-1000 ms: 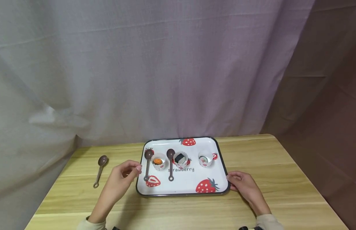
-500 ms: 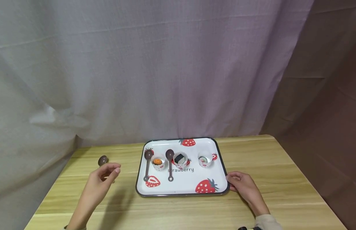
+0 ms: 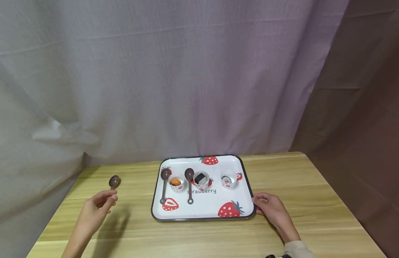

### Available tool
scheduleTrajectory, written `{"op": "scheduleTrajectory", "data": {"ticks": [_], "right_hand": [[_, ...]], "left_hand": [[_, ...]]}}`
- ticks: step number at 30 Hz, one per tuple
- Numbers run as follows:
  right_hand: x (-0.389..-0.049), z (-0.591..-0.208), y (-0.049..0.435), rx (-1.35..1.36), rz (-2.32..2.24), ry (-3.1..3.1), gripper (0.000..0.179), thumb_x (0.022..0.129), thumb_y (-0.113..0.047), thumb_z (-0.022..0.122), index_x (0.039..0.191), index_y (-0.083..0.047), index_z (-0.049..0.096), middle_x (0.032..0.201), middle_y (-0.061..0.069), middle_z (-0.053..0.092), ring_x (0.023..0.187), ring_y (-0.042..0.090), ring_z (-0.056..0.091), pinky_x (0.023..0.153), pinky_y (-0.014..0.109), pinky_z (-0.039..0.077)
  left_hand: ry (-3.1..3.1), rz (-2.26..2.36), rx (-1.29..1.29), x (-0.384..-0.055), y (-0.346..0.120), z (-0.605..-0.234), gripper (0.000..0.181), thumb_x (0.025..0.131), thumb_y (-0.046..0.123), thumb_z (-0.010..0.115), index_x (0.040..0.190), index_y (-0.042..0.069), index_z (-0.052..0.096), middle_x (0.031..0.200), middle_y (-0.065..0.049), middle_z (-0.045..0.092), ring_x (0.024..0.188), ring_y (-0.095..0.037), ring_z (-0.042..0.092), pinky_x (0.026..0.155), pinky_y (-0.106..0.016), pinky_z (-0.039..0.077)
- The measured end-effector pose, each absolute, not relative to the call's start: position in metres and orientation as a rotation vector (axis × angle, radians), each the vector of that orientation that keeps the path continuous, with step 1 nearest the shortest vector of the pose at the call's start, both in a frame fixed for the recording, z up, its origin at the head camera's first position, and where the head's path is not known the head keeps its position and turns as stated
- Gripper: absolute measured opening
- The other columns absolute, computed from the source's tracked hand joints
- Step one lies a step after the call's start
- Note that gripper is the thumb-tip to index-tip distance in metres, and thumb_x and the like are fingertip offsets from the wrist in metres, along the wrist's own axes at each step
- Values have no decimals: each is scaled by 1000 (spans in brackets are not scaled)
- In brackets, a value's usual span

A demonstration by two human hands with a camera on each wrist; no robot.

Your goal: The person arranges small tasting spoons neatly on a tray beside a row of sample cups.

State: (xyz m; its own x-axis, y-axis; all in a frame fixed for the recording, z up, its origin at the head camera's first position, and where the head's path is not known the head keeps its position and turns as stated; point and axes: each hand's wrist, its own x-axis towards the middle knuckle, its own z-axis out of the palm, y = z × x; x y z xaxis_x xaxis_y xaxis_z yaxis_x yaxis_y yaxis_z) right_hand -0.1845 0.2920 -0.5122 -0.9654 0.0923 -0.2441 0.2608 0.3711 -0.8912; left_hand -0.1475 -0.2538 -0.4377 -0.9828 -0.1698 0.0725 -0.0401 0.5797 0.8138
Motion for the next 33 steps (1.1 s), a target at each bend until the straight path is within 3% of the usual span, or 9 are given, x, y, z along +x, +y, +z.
{"op": "scheduleTrajectory", "data": {"ticks": [9, 18, 24, 30, 33], "right_hand": [[-186, -512, 293, 345, -1625, 2486, 47, 108, -21, 60, 138, 16, 56, 128, 23, 67, 93, 4, 64, 75, 24, 61], [-185, -510, 286, 334, -1665, 2485, 47, 106, -18, 62, 137, 18, 55, 125, 24, 69, 90, 3, 65, 74, 23, 62], [-183, -510, 286, 351, -1662, 2484, 46, 107, -18, 61, 137, 17, 55, 124, 23, 69, 90, 5, 65, 74, 24, 62], [-182, -510, 287, 370, -1661, 2479, 46, 107, -19, 62, 137, 16, 56, 120, 20, 71, 90, 5, 65, 74, 24, 62], [-181, -509, 288, 369, -1661, 2479, 47, 107, -19, 62, 137, 16, 56, 121, 21, 70, 90, 5, 65, 74, 24, 62]], "left_hand": [[-2810, -1251, 206, -151, -280, -457, 38, 107, 24, 65, 129, -7, 67, 114, -19, 74, 109, -41, 70, 92, -53, 59], [-2862, -1205, 328, -155, -304, -465, 43, 101, 21, 71, 130, -9, 61, 107, -16, 72, 90, -25, 66, 70, -31, 53], [-2902, -1146, 356, -162, -310, -470, 49, 100, 28, 71, 130, -9, 59, 114, -23, 71, 97, -33, 68, 73, -37, 54], [-3022, -1106, 323, -167, -314, -474, 64, 103, 42, 67, 132, -14, 55, 125, -35, 63, 110, -48, 64, 87, -58, 56], [-3047, -1092, 315, -169, -314, -475, 65, 104, 42, 65, 132, -16, 55, 125, -35, 63, 111, -50, 63, 89, -61, 55]]}}
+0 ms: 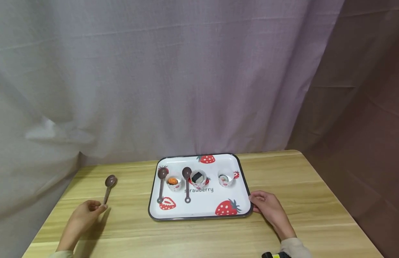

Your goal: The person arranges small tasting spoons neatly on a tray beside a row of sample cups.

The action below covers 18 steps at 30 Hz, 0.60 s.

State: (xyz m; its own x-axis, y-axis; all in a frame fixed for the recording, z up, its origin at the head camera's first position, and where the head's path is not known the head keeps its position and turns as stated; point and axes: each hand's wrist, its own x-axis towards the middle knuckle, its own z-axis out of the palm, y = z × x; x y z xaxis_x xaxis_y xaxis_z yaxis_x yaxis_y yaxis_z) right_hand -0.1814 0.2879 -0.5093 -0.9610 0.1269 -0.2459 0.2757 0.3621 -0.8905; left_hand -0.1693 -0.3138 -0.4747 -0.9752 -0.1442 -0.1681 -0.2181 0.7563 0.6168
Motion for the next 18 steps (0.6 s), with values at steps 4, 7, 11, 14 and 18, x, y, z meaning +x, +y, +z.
{"op": "scheduleTrajectory", "data": {"ticks": [4, 7, 11, 14, 18], "right_hand": [[-181, -508, 289, 374, -1658, 2484, 47, 106, -19, 62, 137, 17, 55, 122, 22, 70, 90, 5, 65, 73, 24, 61], [-181, -507, 289, 379, -1648, 2490, 47, 107, -19, 61, 137, 16, 56, 122, 22, 70, 90, 5, 65, 74, 24, 62], [-181, -507, 287, 370, -1654, 2487, 45, 107, -19, 61, 136, 16, 57, 115, 18, 72, 90, 7, 67, 75, 24, 62], [-181, -507, 286, 366, -1664, 2486, 43, 107, -17, 61, 134, 16, 58, 111, 14, 73, 89, 8, 67, 74, 25, 62], [-180, -507, 286, 383, -1659, 2488, 43, 107, -18, 61, 134, 15, 58, 113, 16, 73, 89, 8, 67, 73, 25, 62]], "left_hand": [[2837, 1034, -309, -173, -312, -474, 58, 104, 38, 64, 129, -15, 58, 120, -31, 67, 100, -38, 66, 79, -48, 57], [2833, 1065, -322, -176, -311, -474, 52, 104, 35, 65, 123, -13, 61, 115, -29, 69, 88, -28, 65, 69, -37, 54], [2855, 1065, -340, -179, -309, -475, 42, 103, 31, 68, 116, -9, 65, 112, -28, 71, 81, -23, 64, 63, -32, 49], [2894, 1031, -329, -181, -308, -476, 33, 100, 27, 70, 109, -6, 68, 105, -24, 74, 77, -22, 63, 62, -32, 47], [2943, 990, -301, -183, -305, -477, 22, 97, 20, 73, 99, -2, 71, 98, -19, 76, 74, -21, 61, 61, -33, 45]]}}
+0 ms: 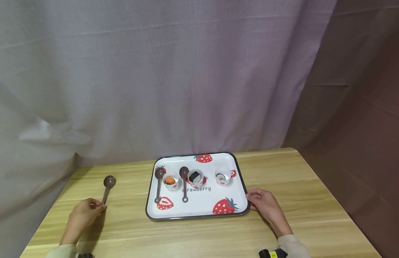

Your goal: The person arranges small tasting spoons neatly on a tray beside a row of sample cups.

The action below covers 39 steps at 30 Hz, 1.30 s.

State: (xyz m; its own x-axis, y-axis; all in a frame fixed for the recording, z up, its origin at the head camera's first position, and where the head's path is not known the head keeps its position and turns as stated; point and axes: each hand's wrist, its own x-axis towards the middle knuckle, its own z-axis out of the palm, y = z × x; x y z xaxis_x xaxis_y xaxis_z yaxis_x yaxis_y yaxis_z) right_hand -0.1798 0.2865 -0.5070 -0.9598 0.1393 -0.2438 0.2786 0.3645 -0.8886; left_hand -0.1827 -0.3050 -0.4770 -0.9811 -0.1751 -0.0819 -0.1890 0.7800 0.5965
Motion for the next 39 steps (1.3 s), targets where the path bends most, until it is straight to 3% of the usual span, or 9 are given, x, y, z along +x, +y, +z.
{"op": "scheduleTrajectory", "data": {"ticks": [11, 23, 29, 35, 39], "right_hand": [[-182, -507, 288, 362, -1628, 2495, 48, 107, -20, 60, 138, 16, 55, 127, 25, 67, 94, 7, 66, 76, 25, 62], [-184, -509, 288, 350, -1603, 2508, 48, 107, -21, 61, 137, 16, 56, 133, 28, 64, 96, 7, 64, 76, 25, 62], [-184, -511, 289, 363, -1622, 2491, 49, 107, -22, 62, 137, 16, 55, 128, 25, 67, 93, 6, 64, 75, 25, 62], [-185, -510, 289, 355, -1632, 2488, 47, 107, -20, 61, 137, 16, 56, 126, 24, 68, 93, 6, 65, 75, 25, 62], [-185, -510, 290, 363, -1636, 2477, 48, 107, -21, 61, 137, 16, 55, 128, 25, 67, 94, 6, 65, 76, 25, 62]], "left_hand": [[2924, 1004, -339, -180, -305, -474, 20, 97, 21, 73, 89, 3, 73, 82, -5, 72, 67, -19, 53, 58, -33, 41], [2833, 1123, -417, -179, -309, -475, 23, 98, 25, 75, 91, 2, 76, 76, 0, 73, 72, -18, 66, 63, -32, 47], [2783, 1237, -443, -177, -308, -478, 23, 98, 20, 75, 92, -2, 76, 74, -2, 72, 68, -15, 68, 63, -29, 56], [2569, 1595, -424, -182, -308, -483, 19, 101, 3, 68, 103, -16, 70, 82, -10, 73, 71, -15, 69, 65, -27, 63], [2470, 1683, -431, -185, -310, -485, 22, 102, 1, 65, 111, -20, 66, 85, -11, 74, 73, -15, 70, 68, -26, 63]]}}
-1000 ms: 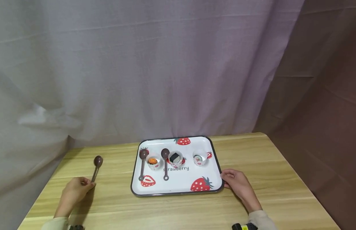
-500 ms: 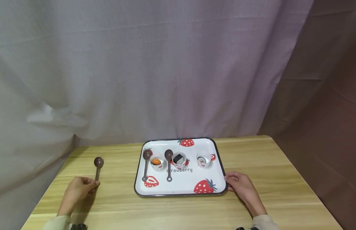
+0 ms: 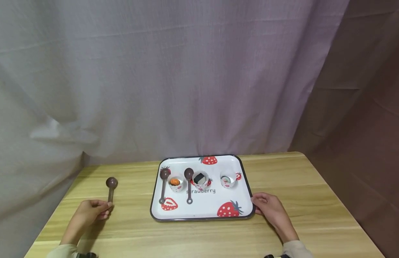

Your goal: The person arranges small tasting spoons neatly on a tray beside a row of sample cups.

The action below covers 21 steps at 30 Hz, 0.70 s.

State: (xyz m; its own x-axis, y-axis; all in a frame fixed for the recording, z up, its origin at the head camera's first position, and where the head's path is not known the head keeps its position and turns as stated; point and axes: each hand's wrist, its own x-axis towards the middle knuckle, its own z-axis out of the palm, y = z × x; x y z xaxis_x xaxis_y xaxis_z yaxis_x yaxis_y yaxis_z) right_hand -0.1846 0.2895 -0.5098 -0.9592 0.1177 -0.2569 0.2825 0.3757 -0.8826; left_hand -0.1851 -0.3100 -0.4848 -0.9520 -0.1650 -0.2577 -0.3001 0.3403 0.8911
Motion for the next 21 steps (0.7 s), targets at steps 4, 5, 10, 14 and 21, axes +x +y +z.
{"op": "scheduleTrajectory", "data": {"ticks": [4, 5, 10, 14, 21], "right_hand": [[-184, -510, 290, 366, -1623, 2481, 48, 107, -21, 61, 137, 16, 55, 128, 25, 67, 94, 6, 64, 76, 25, 62], [-184, -510, 290, 367, -1618, 2484, 49, 107, -22, 61, 137, 16, 55, 128, 25, 66, 94, 6, 64, 75, 25, 62], [-185, -510, 289, 379, -1617, 2477, 49, 107, -22, 62, 137, 15, 56, 129, 25, 66, 94, 6, 64, 76, 25, 62], [-186, -511, 289, 375, -1623, 2475, 48, 107, -22, 61, 137, 15, 56, 127, 24, 67, 93, 5, 64, 75, 25, 62], [-185, -511, 289, 376, -1617, 2484, 47, 107, -21, 61, 136, 15, 57, 127, 25, 67, 93, 5, 64, 75, 25, 62]], "left_hand": [[2415, 1741, -418, -186, -310, -484, 27, 103, 1, 65, 116, -22, 62, 89, -11, 75, 76, -14, 71, 71, -27, 64], [2401, 1757, -410, -185, -310, -483, 28, 103, 1, 65, 118, -22, 61, 91, -11, 75, 77, -14, 71, 72, -27, 64], [2333, 1827, -392, -183, -306, -479, 33, 103, 1, 65, 125, -22, 58, 94, -10, 73, 81, -14, 72, 76, -26, 64], [2306, 1853, -369, -180, -301, -473, 34, 103, 3, 66, 128, -19, 59, 99, -11, 74, 85, -14, 72, 78, -25, 63], [2274, 1913, -281, -176, -288, -461, 31, 103, 4, 66, 126, -16, 61, 101, -10, 74, 88, -15, 72, 81, -25, 63]]}}
